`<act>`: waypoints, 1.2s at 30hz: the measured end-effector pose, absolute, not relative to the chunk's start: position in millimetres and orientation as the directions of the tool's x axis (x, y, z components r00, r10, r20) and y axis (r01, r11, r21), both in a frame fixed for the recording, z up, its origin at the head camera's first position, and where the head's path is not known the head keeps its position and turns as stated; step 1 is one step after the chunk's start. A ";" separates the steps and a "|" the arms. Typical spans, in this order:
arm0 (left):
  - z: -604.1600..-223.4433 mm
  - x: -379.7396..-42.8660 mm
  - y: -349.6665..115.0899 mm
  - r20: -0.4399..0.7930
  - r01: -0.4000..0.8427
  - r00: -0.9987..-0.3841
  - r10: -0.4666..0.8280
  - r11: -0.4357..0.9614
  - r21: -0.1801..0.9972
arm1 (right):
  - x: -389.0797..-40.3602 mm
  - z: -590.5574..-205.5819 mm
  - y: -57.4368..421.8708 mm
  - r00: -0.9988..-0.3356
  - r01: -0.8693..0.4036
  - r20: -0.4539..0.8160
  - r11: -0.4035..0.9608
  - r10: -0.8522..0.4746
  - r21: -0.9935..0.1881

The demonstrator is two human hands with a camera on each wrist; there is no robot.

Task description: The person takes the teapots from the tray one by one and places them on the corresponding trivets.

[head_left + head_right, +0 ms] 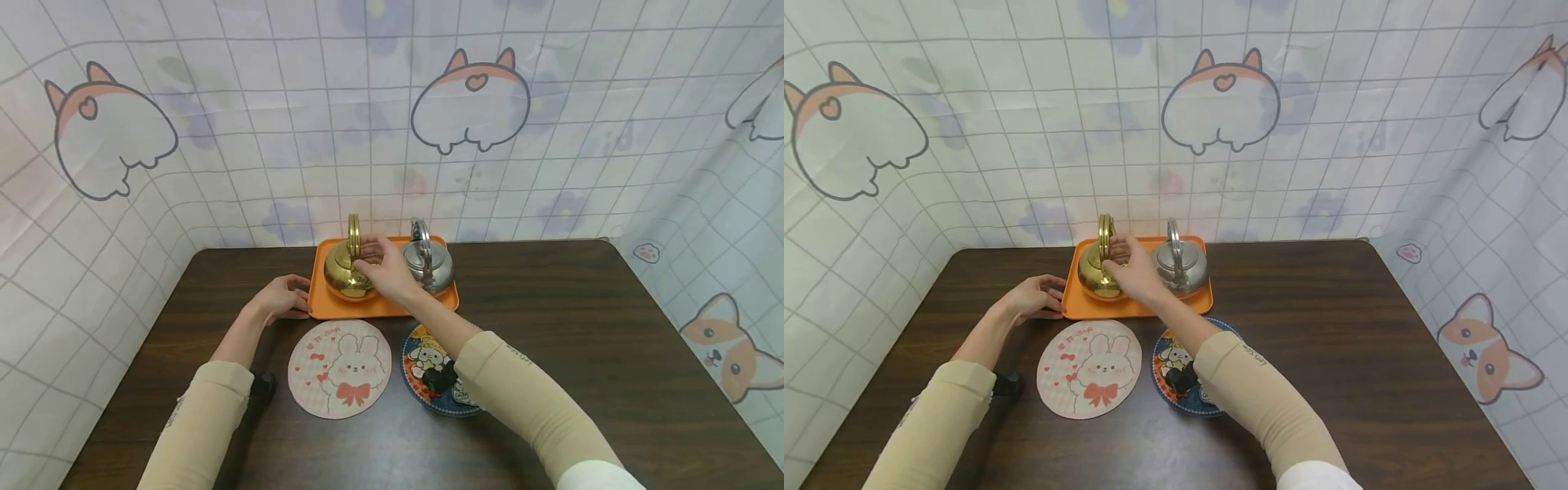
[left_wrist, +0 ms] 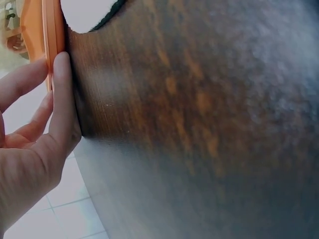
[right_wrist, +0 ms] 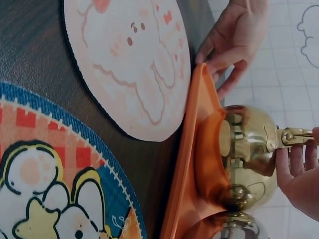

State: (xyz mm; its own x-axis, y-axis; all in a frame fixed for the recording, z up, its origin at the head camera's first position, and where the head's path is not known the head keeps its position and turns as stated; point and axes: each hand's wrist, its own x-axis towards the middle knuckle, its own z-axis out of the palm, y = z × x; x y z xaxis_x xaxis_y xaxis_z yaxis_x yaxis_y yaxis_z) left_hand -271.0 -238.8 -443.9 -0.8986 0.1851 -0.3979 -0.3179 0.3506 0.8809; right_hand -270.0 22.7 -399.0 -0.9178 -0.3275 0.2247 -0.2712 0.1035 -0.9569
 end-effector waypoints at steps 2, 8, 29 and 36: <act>-443.2 -270.7 -238.5 -0.399 -0.320 -0.899 0.183 0.347 0.882 | -270.4 -399.8 21.9 -0.921 -0.272 0.227 0.106 -0.318 -0.956; -442.7 -270.1 -237.4 -0.406 -0.331 -0.896 0.181 0.338 0.881 | -270.0 -401.2 21.2 -0.932 -0.267 0.230 0.102 -0.281 -0.958; -443.5 -273.8 -237.6 -0.403 -0.335 -0.898 0.177 0.319 0.887 | -263.6 -395.3 22.1 -0.970 -0.137 0.124 0.051 -0.211 -0.989; -441.9 -267.8 -237.3 -0.416 -0.351 -0.894 0.167 0.316 0.882 | -259.4 -398.7 20.2 -0.967 -0.119 0.100 0.070 -0.235 -0.990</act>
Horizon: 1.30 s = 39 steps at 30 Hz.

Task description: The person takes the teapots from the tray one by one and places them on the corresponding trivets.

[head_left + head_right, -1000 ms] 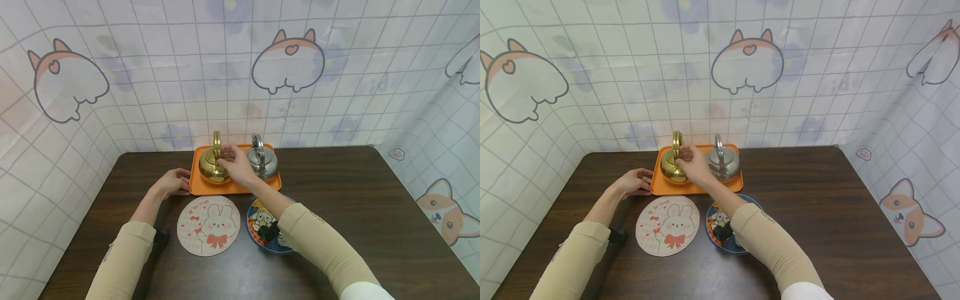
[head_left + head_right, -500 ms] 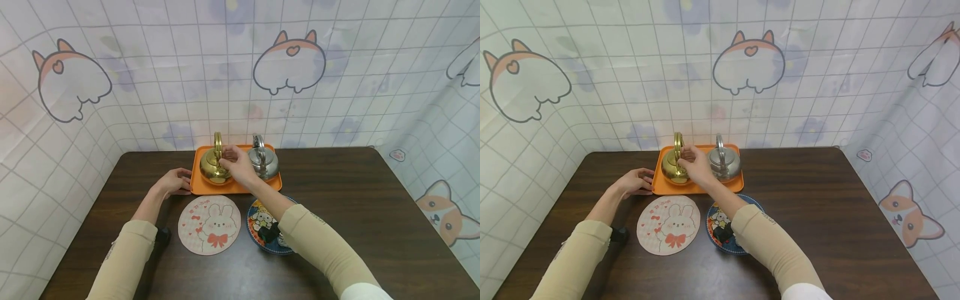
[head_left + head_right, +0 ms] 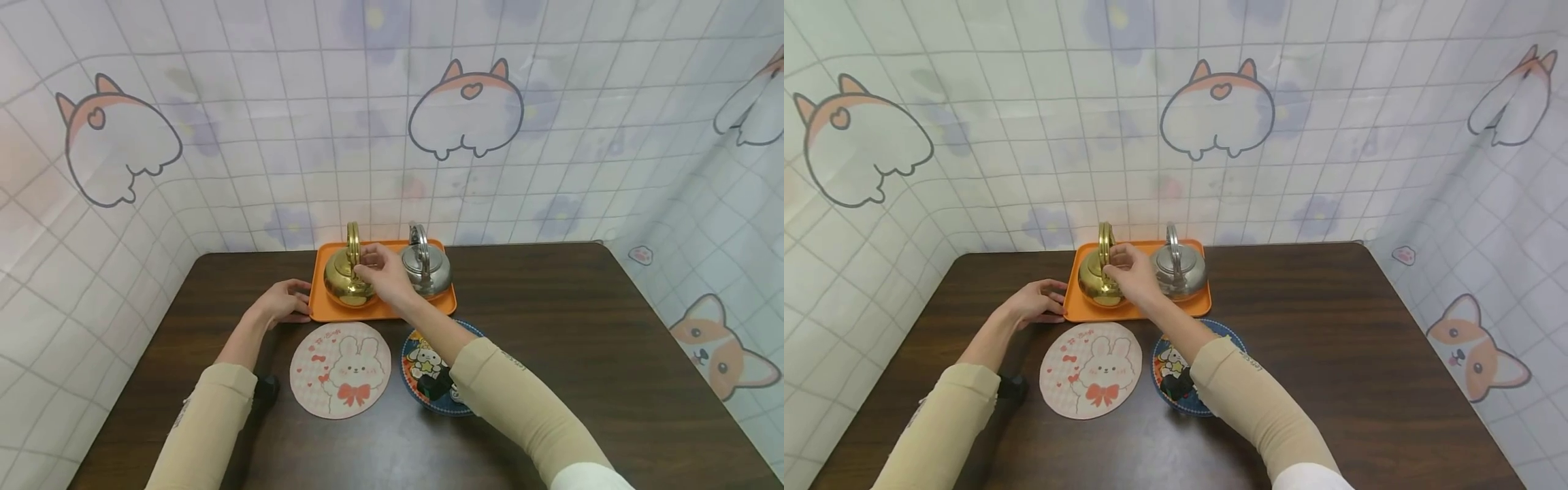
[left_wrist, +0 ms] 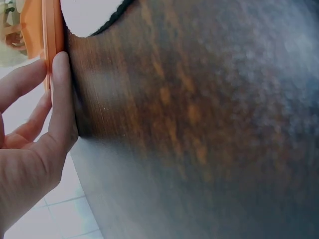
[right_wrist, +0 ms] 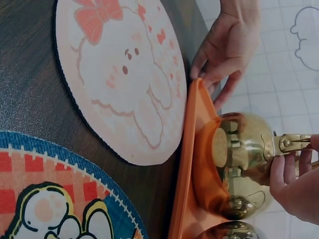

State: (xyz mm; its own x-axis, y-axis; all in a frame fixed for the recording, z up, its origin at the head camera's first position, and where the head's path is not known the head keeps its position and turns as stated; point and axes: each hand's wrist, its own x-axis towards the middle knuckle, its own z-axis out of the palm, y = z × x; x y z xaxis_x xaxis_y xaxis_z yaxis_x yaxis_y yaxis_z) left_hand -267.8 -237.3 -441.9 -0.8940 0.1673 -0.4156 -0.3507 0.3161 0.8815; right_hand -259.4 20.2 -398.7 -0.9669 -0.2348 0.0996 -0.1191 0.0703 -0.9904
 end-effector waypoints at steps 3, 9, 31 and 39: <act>-442.2 -266.8 -237.5 -0.405 -0.345 -0.901 0.158 0.306 0.887 | -259.0 -399.2 19.0 -0.964 -0.137 0.114 0.080 -0.239 -0.987; -445.9 -265.1 -237.5 -0.411 -0.354 -0.899 0.150 0.302 0.885 | -255.7 -399.0 18.5 -0.962 -0.128 0.105 0.076 -0.254 -0.989; -444.9 -266.8 -236.4 -0.404 -0.350 -0.904 0.140 0.297 0.888 | -246.5 -397.0 19.2 -0.960 -0.148 0.139 0.017 -0.241 -0.989; -445.7 -266.0 -237.9 -0.398 -0.345 -0.906 0.143 0.293 0.892 | -240.9 -393.7 20.7 -0.959 -0.156 0.149 0.010 -0.241 -0.988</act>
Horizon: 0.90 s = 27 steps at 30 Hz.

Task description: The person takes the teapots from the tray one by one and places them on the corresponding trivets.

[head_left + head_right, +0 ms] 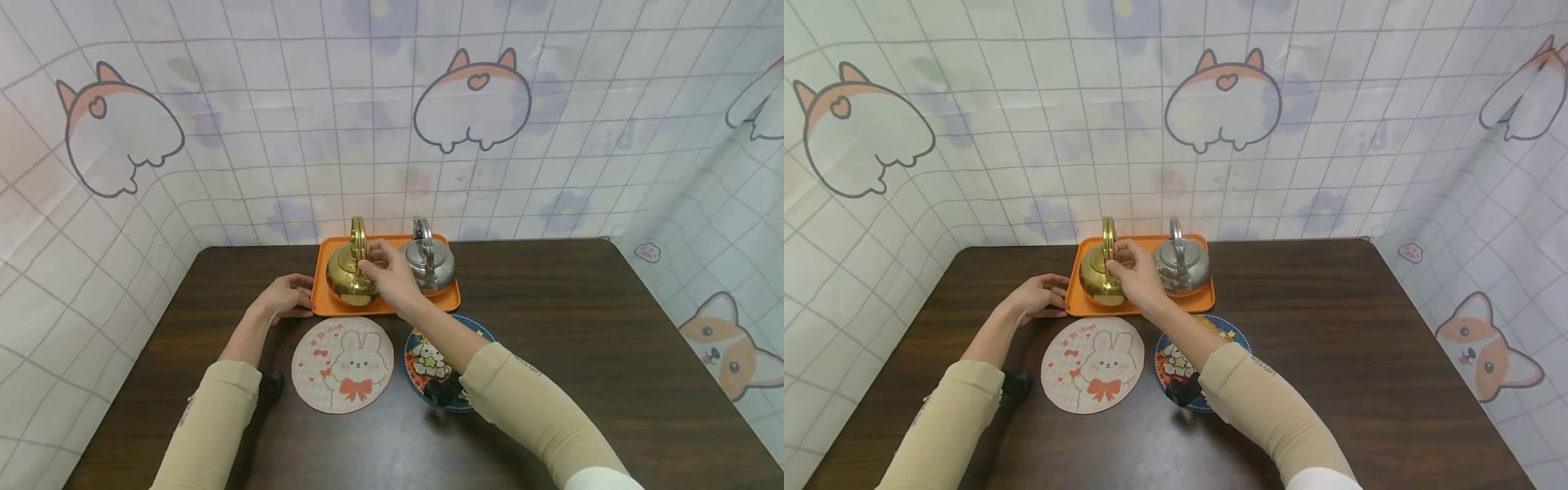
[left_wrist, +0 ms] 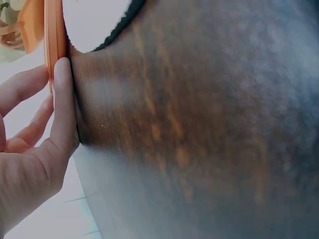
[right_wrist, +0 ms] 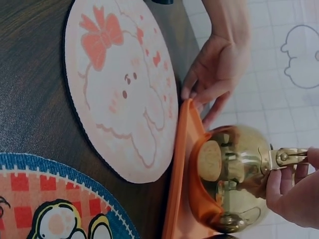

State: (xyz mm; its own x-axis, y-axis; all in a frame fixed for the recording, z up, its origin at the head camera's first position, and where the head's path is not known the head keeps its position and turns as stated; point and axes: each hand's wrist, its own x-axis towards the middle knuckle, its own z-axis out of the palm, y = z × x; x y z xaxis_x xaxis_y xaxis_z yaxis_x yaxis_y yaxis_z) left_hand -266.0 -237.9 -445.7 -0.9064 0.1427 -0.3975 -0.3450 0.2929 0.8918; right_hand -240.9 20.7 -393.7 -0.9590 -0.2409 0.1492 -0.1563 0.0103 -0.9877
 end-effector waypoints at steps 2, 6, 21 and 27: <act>-445.7 -266.1 -237.0 -0.398 -0.346 -0.907 0.142 0.290 0.892 | -239.5 -392.3 22.0 -0.957 -0.165 0.158 0.012 -0.243 -0.986; -445.8 -266.4 -236.2 -0.399 -0.345 -0.905 0.148 0.291 0.892 | -236.6 -388.8 23.9 -0.955 -0.178 0.169 0.016 -0.243 -0.984; -445.3 -267.8 -238.5 -0.399 -0.341 -0.903 0.160 0.297 0.892 | -224.2 -373.6 31.8 -0.951 -0.185 0.159 0.076 -0.267 -0.980; -447.3 -268.2 -237.6 -0.405 -0.349 -0.901 0.158 0.293 0.890 | -218.1 -370.5 34.5 -0.949 -0.181 0.156 0.067 -0.273 -0.981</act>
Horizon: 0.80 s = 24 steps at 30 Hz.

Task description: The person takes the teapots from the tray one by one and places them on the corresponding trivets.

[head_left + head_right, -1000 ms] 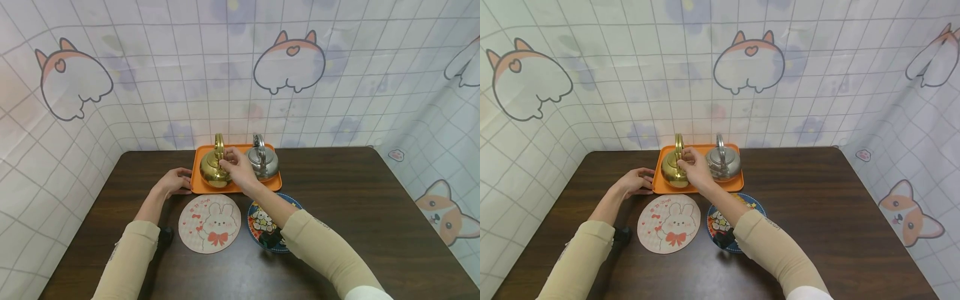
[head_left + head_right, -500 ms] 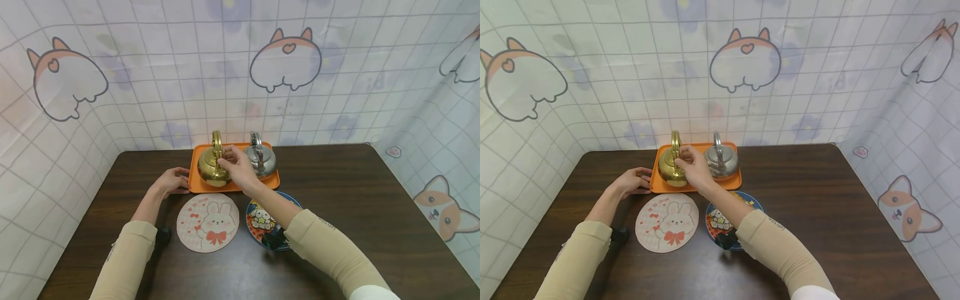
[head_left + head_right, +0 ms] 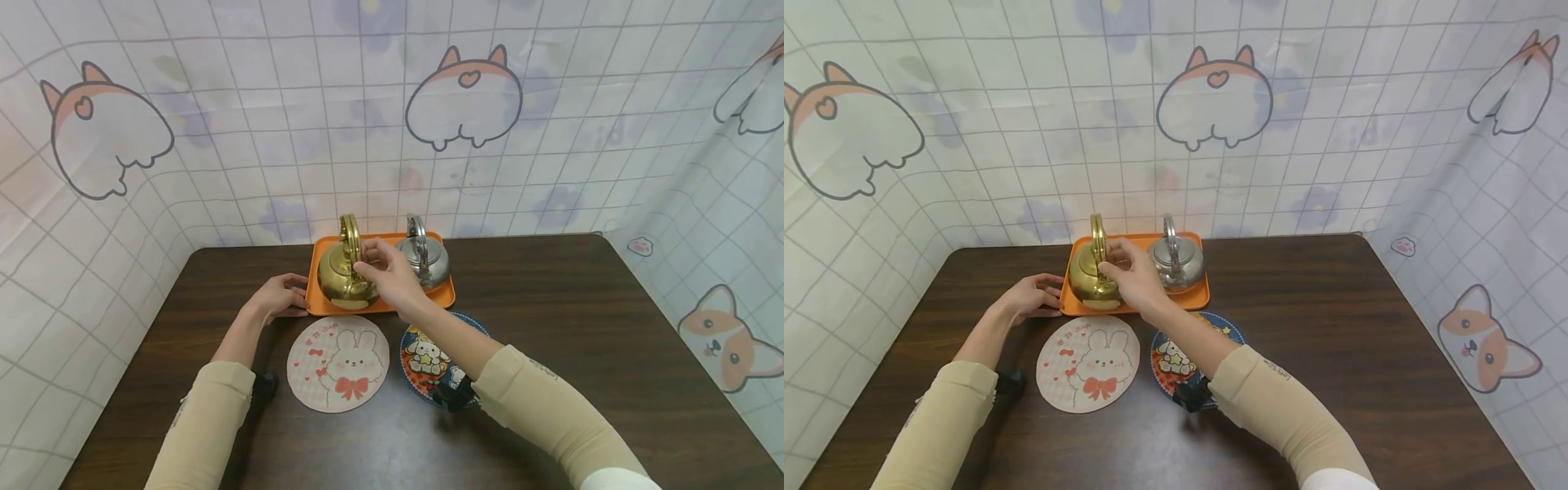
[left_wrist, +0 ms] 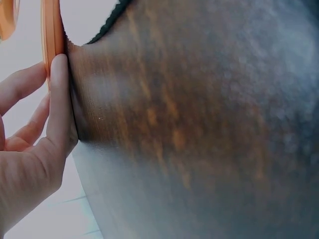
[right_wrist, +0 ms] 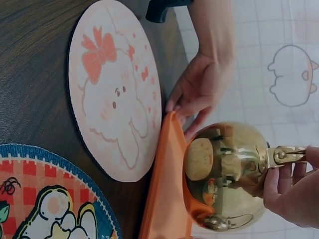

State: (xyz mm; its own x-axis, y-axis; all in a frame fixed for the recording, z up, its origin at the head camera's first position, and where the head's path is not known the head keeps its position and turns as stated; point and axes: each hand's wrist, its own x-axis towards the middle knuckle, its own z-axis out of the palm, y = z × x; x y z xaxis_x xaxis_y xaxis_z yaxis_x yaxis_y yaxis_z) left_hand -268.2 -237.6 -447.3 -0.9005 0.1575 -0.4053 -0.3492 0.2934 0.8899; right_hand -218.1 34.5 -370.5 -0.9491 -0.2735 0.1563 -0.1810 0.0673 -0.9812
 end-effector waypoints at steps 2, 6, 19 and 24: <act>-448.2 -268.0 -237.6 -0.403 -0.347 -0.901 0.159 0.294 0.891 | -216.1 -369.9 35.1 -0.948 -0.182 0.158 0.064 -0.276 -0.981; -449.3 -267.7 -238.2 -0.395 -0.339 -0.905 0.158 0.296 0.893 | -211.3 -368.8 36.5 -0.945 -0.189 0.164 0.064 -0.284 -0.980; -446.2 -266.1 -235.6 -0.389 -0.332 -0.907 0.158 0.300 0.895 | -199.1 -366.9 41.7 -0.930 -0.219 0.194 0.045 -0.312 -0.975; -445.6 -265.1 -234.9 -0.390 -0.334 -0.907 0.159 0.296 0.895 | -195.4 -367.8 43.9 -0.927 -0.224 0.192 0.064 -0.321 -0.973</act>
